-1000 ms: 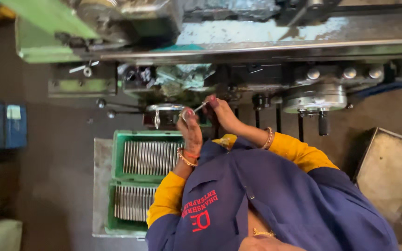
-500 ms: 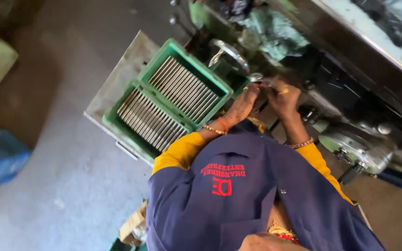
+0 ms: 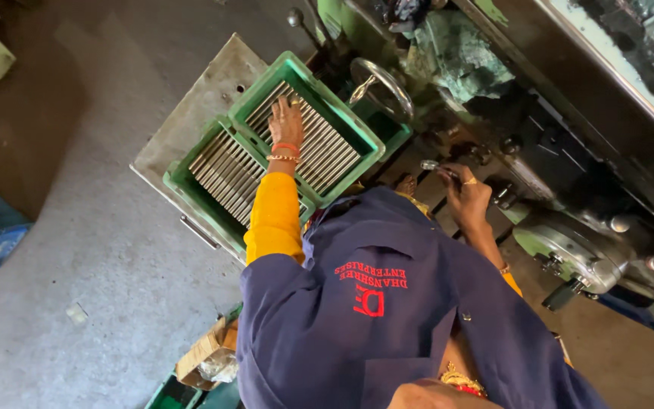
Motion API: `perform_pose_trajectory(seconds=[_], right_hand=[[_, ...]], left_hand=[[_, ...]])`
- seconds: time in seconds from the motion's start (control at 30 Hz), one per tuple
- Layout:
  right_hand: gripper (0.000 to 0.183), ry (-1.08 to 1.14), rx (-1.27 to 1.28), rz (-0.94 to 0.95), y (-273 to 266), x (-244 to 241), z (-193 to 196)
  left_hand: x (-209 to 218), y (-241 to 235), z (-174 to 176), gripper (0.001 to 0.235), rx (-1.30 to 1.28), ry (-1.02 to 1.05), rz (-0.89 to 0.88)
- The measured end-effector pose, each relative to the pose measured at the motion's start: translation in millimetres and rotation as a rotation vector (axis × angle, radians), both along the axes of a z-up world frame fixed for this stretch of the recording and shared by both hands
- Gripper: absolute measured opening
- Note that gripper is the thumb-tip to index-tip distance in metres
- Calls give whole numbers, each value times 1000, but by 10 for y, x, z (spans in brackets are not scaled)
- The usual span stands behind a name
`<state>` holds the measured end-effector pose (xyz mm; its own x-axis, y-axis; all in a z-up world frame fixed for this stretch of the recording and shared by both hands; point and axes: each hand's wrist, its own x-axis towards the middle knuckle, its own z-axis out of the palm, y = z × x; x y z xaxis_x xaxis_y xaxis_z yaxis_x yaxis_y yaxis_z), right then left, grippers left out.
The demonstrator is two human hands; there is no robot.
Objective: The person repeatedly picks cylindrical metal rods from a green bin, inserts them into a lathe chuck, and operates the machine to machine the rods. After each cycle, the person removes the finished rod and places it back into the bin before repeating the process.
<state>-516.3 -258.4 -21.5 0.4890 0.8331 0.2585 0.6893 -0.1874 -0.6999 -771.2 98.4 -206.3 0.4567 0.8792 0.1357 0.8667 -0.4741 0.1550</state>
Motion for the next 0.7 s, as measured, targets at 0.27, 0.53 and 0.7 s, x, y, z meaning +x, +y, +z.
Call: perform_pose_trajectory(seconds=[0.27,0.53,0.7], right_hand=[[18,24,-46,2,25,4,13],[15,76,23,165,272,-90,12],[19,20,-96,135,354,-173,36]], left_hand=[[-991,-259,350,38,-53,-442,99],[-2133,-1177,143,55,-24,-847,865],[-2177,-1319,-214,61,-148,-891,866]])
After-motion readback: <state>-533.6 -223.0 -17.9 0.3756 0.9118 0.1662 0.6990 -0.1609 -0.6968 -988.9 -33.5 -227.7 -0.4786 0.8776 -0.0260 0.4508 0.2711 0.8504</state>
